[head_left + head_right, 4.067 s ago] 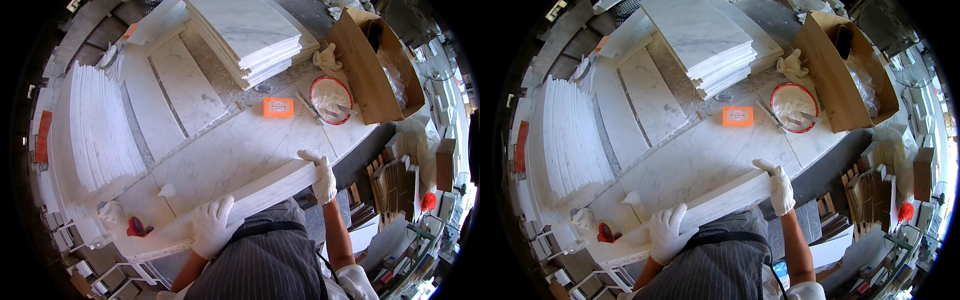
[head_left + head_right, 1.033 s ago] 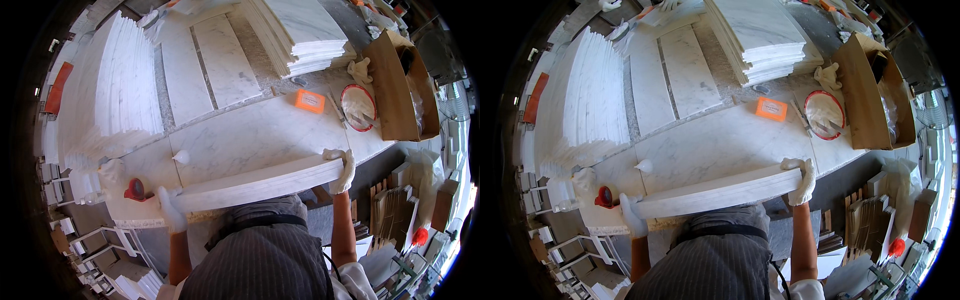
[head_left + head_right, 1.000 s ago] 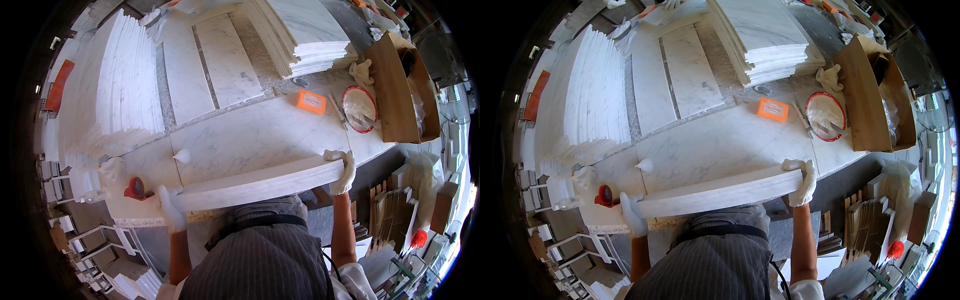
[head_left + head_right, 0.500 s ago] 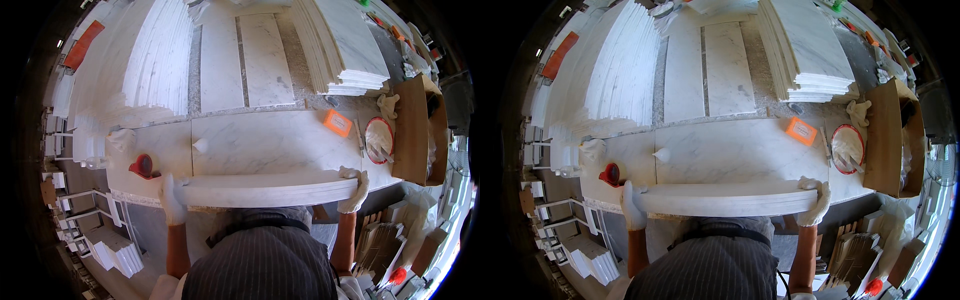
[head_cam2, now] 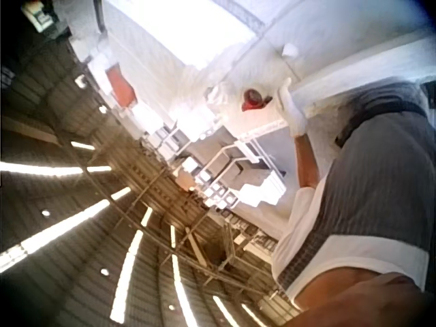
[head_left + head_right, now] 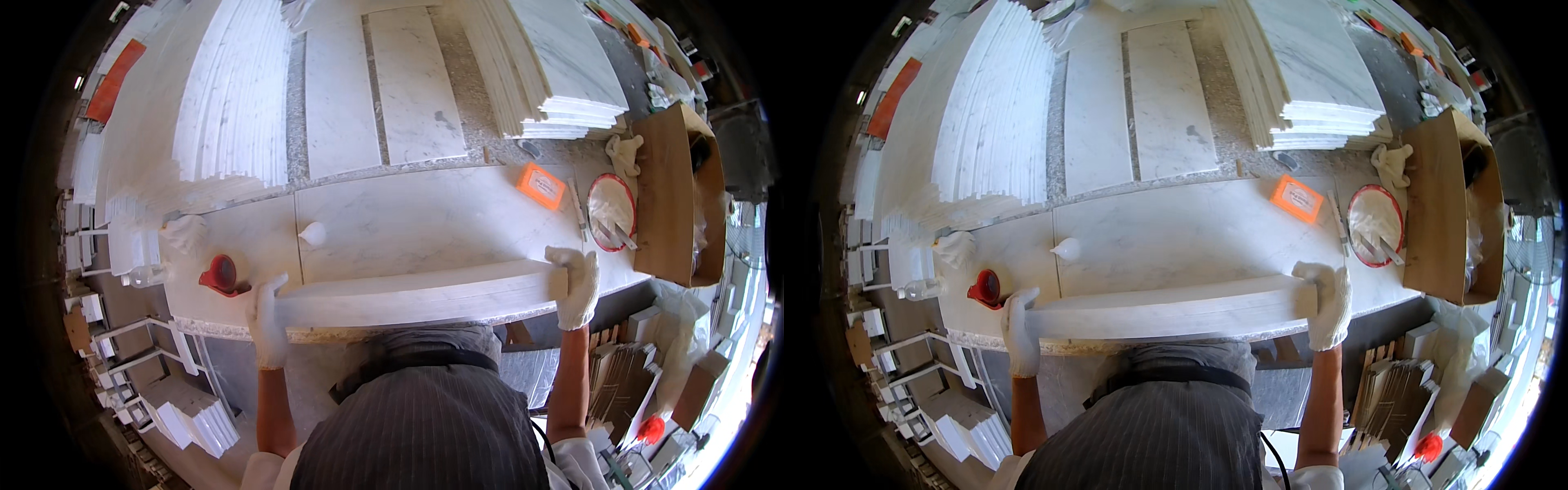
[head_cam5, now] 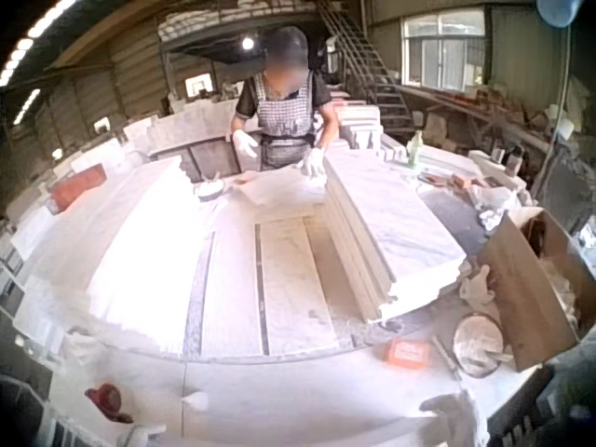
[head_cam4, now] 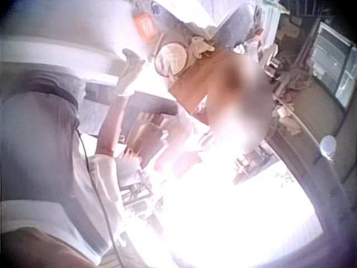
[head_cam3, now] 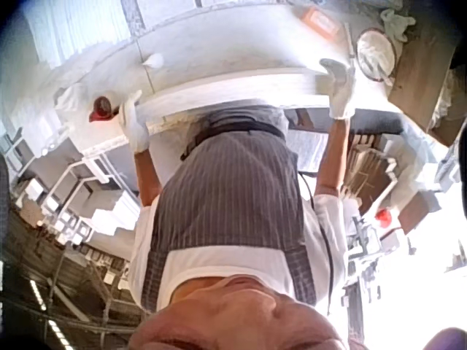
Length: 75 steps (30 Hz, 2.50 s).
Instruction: The person picks up white rectangular tiles from a table, wipes them with a cloth, and stacks them. The person also uses a marker to write on a tile before stacking it. The person moves between stacks and tables to continue the process.
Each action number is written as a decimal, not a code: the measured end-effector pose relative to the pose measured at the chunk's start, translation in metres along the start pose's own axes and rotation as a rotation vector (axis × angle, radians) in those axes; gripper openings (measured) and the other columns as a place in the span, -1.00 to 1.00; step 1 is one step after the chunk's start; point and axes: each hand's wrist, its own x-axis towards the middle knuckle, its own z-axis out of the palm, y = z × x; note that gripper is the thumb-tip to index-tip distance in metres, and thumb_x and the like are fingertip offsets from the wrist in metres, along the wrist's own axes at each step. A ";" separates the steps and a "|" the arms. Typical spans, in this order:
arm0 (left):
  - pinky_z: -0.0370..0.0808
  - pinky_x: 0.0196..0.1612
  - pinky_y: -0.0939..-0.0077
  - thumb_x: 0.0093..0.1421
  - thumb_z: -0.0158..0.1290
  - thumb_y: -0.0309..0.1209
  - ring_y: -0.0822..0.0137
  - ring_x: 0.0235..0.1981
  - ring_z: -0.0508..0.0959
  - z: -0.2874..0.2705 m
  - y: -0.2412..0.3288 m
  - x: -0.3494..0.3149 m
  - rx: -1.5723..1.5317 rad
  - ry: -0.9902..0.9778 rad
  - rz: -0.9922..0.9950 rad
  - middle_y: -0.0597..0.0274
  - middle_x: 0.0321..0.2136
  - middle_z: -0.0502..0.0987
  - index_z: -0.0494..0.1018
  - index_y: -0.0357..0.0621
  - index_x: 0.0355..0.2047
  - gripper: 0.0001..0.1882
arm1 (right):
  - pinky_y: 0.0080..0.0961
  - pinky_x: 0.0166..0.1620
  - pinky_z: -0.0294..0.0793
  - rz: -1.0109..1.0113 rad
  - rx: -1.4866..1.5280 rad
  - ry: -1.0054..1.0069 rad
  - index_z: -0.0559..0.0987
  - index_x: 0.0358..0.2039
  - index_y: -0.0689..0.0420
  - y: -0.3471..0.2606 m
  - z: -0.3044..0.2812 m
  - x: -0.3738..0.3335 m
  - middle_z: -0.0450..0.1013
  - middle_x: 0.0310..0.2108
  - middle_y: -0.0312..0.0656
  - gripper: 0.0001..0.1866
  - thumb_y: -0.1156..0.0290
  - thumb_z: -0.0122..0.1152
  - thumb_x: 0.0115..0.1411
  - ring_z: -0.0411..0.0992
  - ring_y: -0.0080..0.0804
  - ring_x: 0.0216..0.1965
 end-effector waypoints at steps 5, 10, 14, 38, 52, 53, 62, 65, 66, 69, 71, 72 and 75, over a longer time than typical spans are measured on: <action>0.35 0.02 0.50 0.33 -0.09 -0.36 0.42 -0.12 0.47 0.003 -0.003 -0.010 0.100 -0.098 0.070 0.22 -0.21 0.54 0.53 -0.35 -0.18 -0.70 | -0.37 0.16 0.34 -0.029 -0.500 -0.160 0.46 0.07 0.28 -0.029 0.020 0.008 0.50 -0.05 -0.08 -0.59 0.26 -0.08 0.36 0.44 -0.32 0.03; 0.36 0.03 0.47 0.32 -0.10 -0.37 0.38 -0.14 0.48 0.007 -0.013 -0.016 0.086 -0.009 0.062 0.20 -0.23 0.55 0.52 -0.35 -0.22 -0.71 | -0.41 0.05 0.42 -0.029 -0.695 -0.134 0.42 0.15 0.20 -0.029 0.023 0.001 0.49 0.00 -0.07 -0.51 0.29 0.18 0.25 0.47 -0.35 0.00; 0.37 0.00 0.47 0.32 -0.10 -0.38 0.38 -0.17 0.48 0.005 -0.019 -0.014 0.086 -0.028 0.099 0.18 -0.28 0.54 0.50 -0.36 -0.29 -0.73 | -0.42 0.07 0.39 0.014 -0.554 -0.072 0.40 0.18 0.20 -0.021 0.006 0.004 0.50 -0.01 -0.06 -0.51 0.23 0.11 0.31 0.46 -0.39 -0.01; 0.37 -0.15 0.49 0.29 -0.06 -0.28 0.42 -0.31 0.45 0.001 -0.028 -0.011 0.117 -0.048 0.266 0.24 -0.40 0.49 0.46 -0.27 -0.40 -0.72 | -0.13 0.42 -0.19 -0.428 -1.593 -0.055 0.24 0.31 -0.09 -0.031 0.040 -0.075 0.14 0.35 -0.21 -0.34 -0.16 -0.19 0.31 -0.01 -0.24 0.40; 0.39 -0.22 0.45 0.28 -0.06 -0.27 0.42 -0.38 0.44 0.001 -0.038 -0.005 0.024 -0.025 0.284 0.24 -0.46 0.48 0.46 -0.32 -0.42 -0.68 | -0.40 0.28 0.17 0.040 -0.242 0.536 0.30 0.25 0.26 0.092 0.019 -0.130 0.30 0.23 0.00 -0.39 0.11 0.06 0.33 0.23 -0.21 0.27; 0.39 -0.23 0.45 0.29 -0.06 -0.27 0.43 -0.38 0.43 0.000 -0.037 -0.006 0.038 -0.035 0.301 0.24 -0.46 0.48 0.46 -0.32 -0.42 -0.69 | -0.43 0.27 0.18 0.037 -0.060 0.547 0.28 0.26 0.26 0.080 0.028 -0.124 0.31 0.22 -0.03 -0.39 0.16 0.10 0.32 0.24 -0.28 0.25; 0.38 -0.24 0.48 0.28 -0.05 -0.26 0.46 -0.38 0.43 0.000 -0.040 -0.006 0.031 -0.043 0.289 0.25 -0.47 0.49 0.48 -0.29 -0.42 -0.69 | -0.51 0.21 0.24 -0.063 0.104 0.398 0.32 0.24 0.26 0.025 0.026 -0.045 0.39 0.14 -0.09 -0.39 0.19 0.18 0.27 0.31 -0.40 0.17; 0.39 -0.24 0.48 0.28 -0.04 -0.27 0.46 -0.37 0.45 0.000 -0.040 -0.003 0.040 -0.026 0.297 0.24 -0.47 0.51 0.49 -0.31 -0.43 -0.68 | -0.52 0.19 0.25 -0.064 0.131 0.315 0.42 0.15 0.25 0.050 0.017 -0.032 0.45 0.04 -0.19 -0.47 0.19 0.17 0.27 0.35 -0.47 0.10; 0.39 -0.23 0.48 0.28 -0.03 -0.27 0.46 -0.37 0.45 0.001 -0.040 -0.003 0.049 -0.022 0.290 0.24 -0.47 0.51 0.50 -0.31 -0.43 -0.68 | -0.53 0.18 0.26 -0.082 0.108 0.313 0.46 0.11 0.25 0.054 0.016 -0.030 0.48 0.00 -0.21 -0.50 0.18 0.18 0.27 0.36 -0.49 0.07; 0.39 -0.22 0.49 0.27 -0.02 -0.28 0.47 -0.37 0.45 -0.002 -0.034 -0.008 0.103 -0.021 0.276 0.25 -0.47 0.51 0.51 -0.29 -0.42 -0.71 | -0.57 0.06 0.33 -0.076 0.097 0.332 0.52 0.00 0.26 0.043 0.020 -0.036 0.49 -0.09 -0.23 -0.59 0.21 0.16 0.29 0.39 -0.52 -0.04; 0.39 -0.22 0.49 0.27 -0.02 -0.29 0.47 -0.36 0.44 -0.005 -0.025 -0.014 0.103 -0.020 0.287 0.26 -0.47 0.50 0.51 -0.28 -0.41 -0.72 | -0.55 0.04 0.34 -0.087 0.098 0.299 0.54 -0.04 0.25 0.045 0.017 -0.035 0.49 -0.13 -0.25 -0.62 0.20 0.12 0.31 0.39 -0.52 -0.07; 0.39 -0.21 0.48 0.28 -0.02 -0.30 0.47 -0.36 0.44 -0.005 -0.015 -0.015 0.080 -0.021 0.299 0.27 -0.47 0.50 0.52 -0.27 -0.41 -0.72 | -0.54 0.03 0.34 -0.125 0.098 0.290 0.54 -0.06 0.25 0.043 0.022 -0.030 0.49 -0.14 -0.25 -0.63 0.21 0.11 0.32 0.39 -0.52 -0.08; 0.42 -0.20 0.50 0.27 -0.02 -0.30 0.45 -0.35 0.48 -0.005 -0.014 -0.022 0.037 -0.010 0.237 0.25 -0.44 0.54 0.55 -0.28 -0.37 -0.72 | -0.49 0.03 0.33 -0.193 -0.059 0.269 0.55 -0.08 0.25 0.037 0.024 -0.033 0.49 -0.17 -0.26 -0.63 0.18 0.03 0.35 0.39 -0.49 -0.10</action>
